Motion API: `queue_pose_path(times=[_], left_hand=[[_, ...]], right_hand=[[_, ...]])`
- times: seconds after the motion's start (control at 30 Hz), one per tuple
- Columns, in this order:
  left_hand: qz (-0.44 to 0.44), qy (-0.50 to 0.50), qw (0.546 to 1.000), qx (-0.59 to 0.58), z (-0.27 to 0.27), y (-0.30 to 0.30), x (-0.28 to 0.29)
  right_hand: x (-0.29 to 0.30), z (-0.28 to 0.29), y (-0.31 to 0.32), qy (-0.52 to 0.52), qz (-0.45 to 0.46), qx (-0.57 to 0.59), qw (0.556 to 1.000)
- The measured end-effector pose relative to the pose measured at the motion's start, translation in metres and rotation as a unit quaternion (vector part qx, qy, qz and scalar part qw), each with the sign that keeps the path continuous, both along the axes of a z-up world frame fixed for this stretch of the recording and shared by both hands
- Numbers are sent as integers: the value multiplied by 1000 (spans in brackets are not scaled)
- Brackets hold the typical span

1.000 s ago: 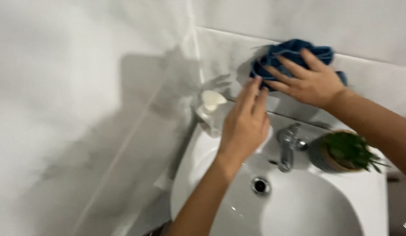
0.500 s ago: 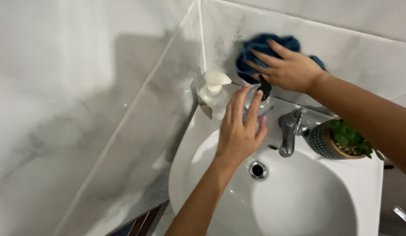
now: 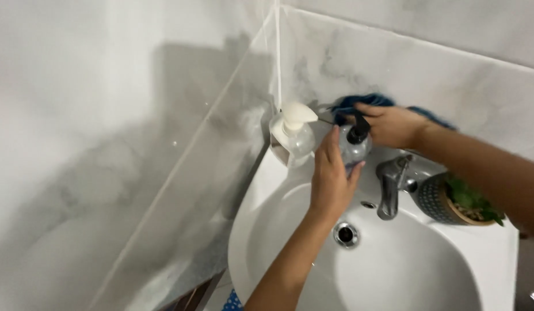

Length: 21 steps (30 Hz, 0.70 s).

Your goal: The person wets and wrings a blue cloth in a sink, then wipes the tiled walls and a metal shower rod. They move a potted plant and soap bottles to clean the sink basin and faucet, then rinse and wring the cloth again.

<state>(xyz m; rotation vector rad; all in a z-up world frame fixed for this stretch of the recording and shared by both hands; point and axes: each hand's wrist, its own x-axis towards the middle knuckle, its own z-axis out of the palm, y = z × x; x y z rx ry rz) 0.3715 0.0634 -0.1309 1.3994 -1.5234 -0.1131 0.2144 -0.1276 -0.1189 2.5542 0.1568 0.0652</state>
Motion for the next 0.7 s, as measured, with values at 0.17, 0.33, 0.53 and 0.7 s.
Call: queue_pose_path(times=[0.17,0.33,0.53,0.7], left_hand=[[7,3,1000,6,3,12,-2],[-5,28,1000,-12,-6,32,15],[24,5,1000,7,-11,83,51],[119,-61,989,56,4,109,94]], right_hand=[[44,36,31,132,-85,-99,983],[61,-47,-8,-57,-53,-84,993],[100,-78,-1,-212,-91,-26,973],[102,-76,37,-176,-267,70,945]])
